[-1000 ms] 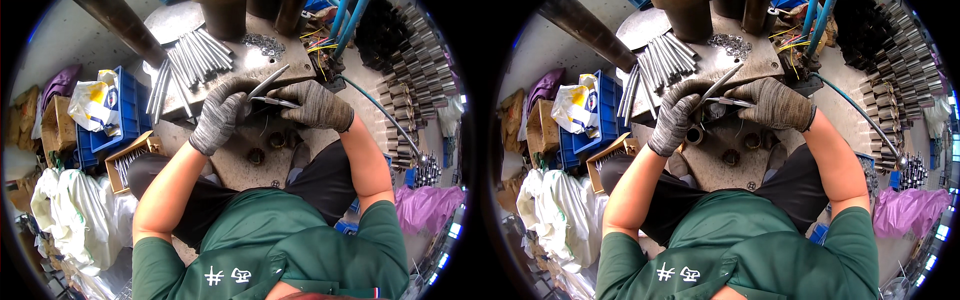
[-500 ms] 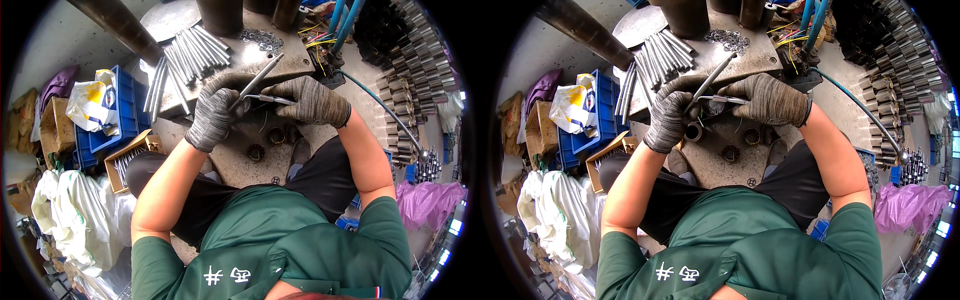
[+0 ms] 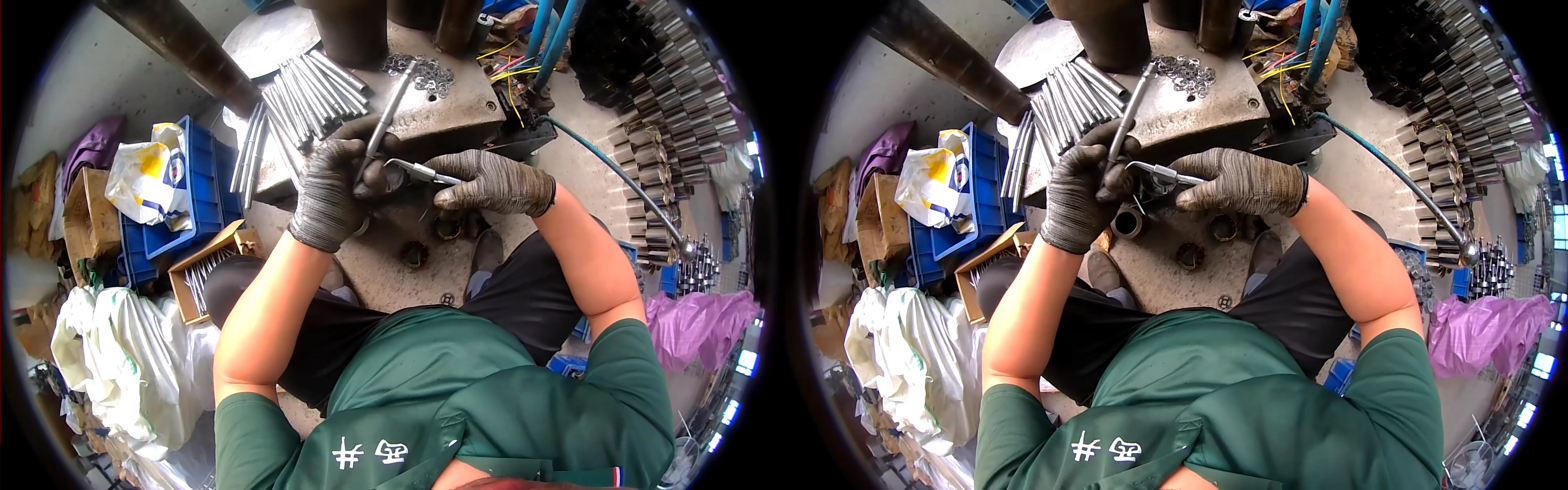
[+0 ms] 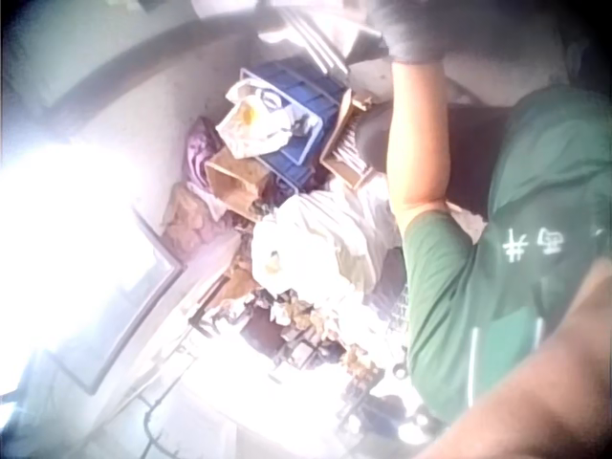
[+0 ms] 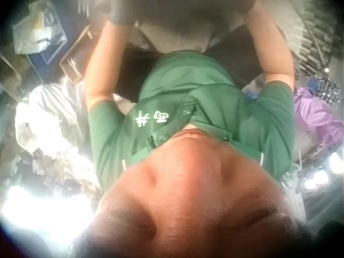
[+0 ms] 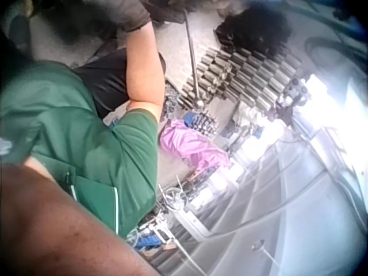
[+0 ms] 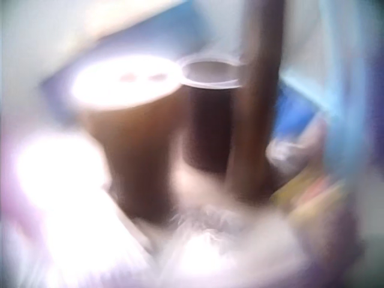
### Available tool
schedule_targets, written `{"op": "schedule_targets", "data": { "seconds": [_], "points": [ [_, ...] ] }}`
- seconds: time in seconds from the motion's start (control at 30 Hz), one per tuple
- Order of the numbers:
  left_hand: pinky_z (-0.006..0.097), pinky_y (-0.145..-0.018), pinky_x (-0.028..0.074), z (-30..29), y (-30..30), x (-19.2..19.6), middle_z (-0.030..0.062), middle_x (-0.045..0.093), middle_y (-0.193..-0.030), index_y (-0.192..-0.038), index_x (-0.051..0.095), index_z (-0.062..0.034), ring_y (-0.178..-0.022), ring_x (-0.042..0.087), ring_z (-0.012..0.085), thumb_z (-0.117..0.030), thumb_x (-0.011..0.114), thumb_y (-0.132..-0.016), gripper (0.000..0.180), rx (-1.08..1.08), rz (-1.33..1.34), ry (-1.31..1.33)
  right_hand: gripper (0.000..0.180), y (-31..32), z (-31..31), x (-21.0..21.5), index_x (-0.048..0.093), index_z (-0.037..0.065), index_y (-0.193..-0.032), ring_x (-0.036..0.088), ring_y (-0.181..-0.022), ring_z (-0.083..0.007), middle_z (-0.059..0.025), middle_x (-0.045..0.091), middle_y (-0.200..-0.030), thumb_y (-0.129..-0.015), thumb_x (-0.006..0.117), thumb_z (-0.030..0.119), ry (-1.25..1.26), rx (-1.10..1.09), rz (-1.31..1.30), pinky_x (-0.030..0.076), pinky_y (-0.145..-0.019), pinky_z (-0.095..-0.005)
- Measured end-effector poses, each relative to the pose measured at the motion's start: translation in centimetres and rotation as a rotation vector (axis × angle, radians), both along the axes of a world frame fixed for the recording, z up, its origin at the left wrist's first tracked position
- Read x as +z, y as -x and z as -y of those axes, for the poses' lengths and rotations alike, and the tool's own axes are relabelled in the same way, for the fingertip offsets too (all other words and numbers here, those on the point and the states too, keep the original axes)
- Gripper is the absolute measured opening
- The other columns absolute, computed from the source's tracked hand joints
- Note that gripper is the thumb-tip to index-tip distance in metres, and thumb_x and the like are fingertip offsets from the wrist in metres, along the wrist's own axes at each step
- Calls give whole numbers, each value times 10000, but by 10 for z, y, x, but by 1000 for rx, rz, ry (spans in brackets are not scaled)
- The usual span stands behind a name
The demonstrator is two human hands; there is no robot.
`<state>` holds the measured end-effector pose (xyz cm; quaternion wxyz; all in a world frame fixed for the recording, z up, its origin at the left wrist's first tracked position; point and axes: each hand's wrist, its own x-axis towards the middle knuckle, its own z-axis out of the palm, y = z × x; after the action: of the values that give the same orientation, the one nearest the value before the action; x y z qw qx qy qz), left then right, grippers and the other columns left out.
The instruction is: The person cleans metal rods using a tool and places them into a storage container.
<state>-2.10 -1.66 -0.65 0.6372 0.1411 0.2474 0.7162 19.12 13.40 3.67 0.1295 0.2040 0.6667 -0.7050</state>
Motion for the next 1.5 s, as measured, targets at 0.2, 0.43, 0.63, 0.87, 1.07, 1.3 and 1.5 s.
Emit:
{"op": "schedule_targets", "data": {
  "seconds": [0.2, 0.43, 0.63, 0.87, 1.07, 1.3, 1.5],
  "points": [
    [243, -674, 569, -3, -2, 12, 132, 650, -1157, -1510, 450, -79, -935, 660, 176, -56, 629, -1002, 539, 202, -82, 23, 284, -5, -19, -27, 641, 41, -1093, 652, -947, -373, -193, 684, -993, -822, 692, 109, -1151, -142, -285, 522, -874, -434],
    [174, -513, 437, -4, 2, 8, 83, 612, -1026, -1504, 453, -95, -659, 489, 72, -44, 488, -1058, 450, 148, -50, 40, 332, 10, -50, -52, 627, 52, -1106, 604, -1063, -389, -162, 682, -1123, -792, 702, 129, -1545, -211, -446, 496, -956, -491],
    [175, -469, 379, 0, -1, 11, 85, 628, -957, -1445, 480, -60, -577, 437, 66, -12, 502, -1018, 431, 174, -74, 30, 356, 20, -47, -52, 633, 60, -1089, 607, -1061, -382, -164, 684, -1068, -780, 735, 206, -1588, -139, -327, 500, -934, -480],
    [212, -466, 403, 1, -2, 5, 42, 615, -867, -1399, 505, 4, -587, 503, 99, -175, 608, -926, 516, 106, -81, 81, 206, 11, -50, -64, 635, 85, -917, 608, -941, -372, -143, 632, -885, -725, 709, 91, -1615, -177, -456, 489, -833, -498],
    [207, -459, 391, -2, -5, -2, 40, 624, -845, -1367, 529, -5, -596, 518, 92, -201, 601, -942, 473, 89, -115, 111, 144, 11, -58, -59, 605, 49, -910, 634, -806, -344, -166, 636, -857, -803, 701, 51, -1261, -366, -412, 519, -745, -418],
    [228, -468, 413, -9, -17, 4, 76, 681, -897, -1260, 540, -22, -571, 519, 90, -95, 606, -931, 343, 124, -306, 226, 205, 14, -66, -37, 613, 55, -995, 626, -816, -113, -20, 655, -870, -860, 766, 45, -543, -711, -434, 541, -764, -293],
    [198, -457, 348, -16, -31, 1, 33, 638, -837, -1156, 580, -46, -548, 467, 60, -95, 647, -978, 197, 85, -429, 191, 125, 18, -7, -14, 654, 43, -983, 603, -791, -91, -20, 666, -909, -897, 742, 68, -69, -602, -509, 505, -717, -246]
  ]
}}
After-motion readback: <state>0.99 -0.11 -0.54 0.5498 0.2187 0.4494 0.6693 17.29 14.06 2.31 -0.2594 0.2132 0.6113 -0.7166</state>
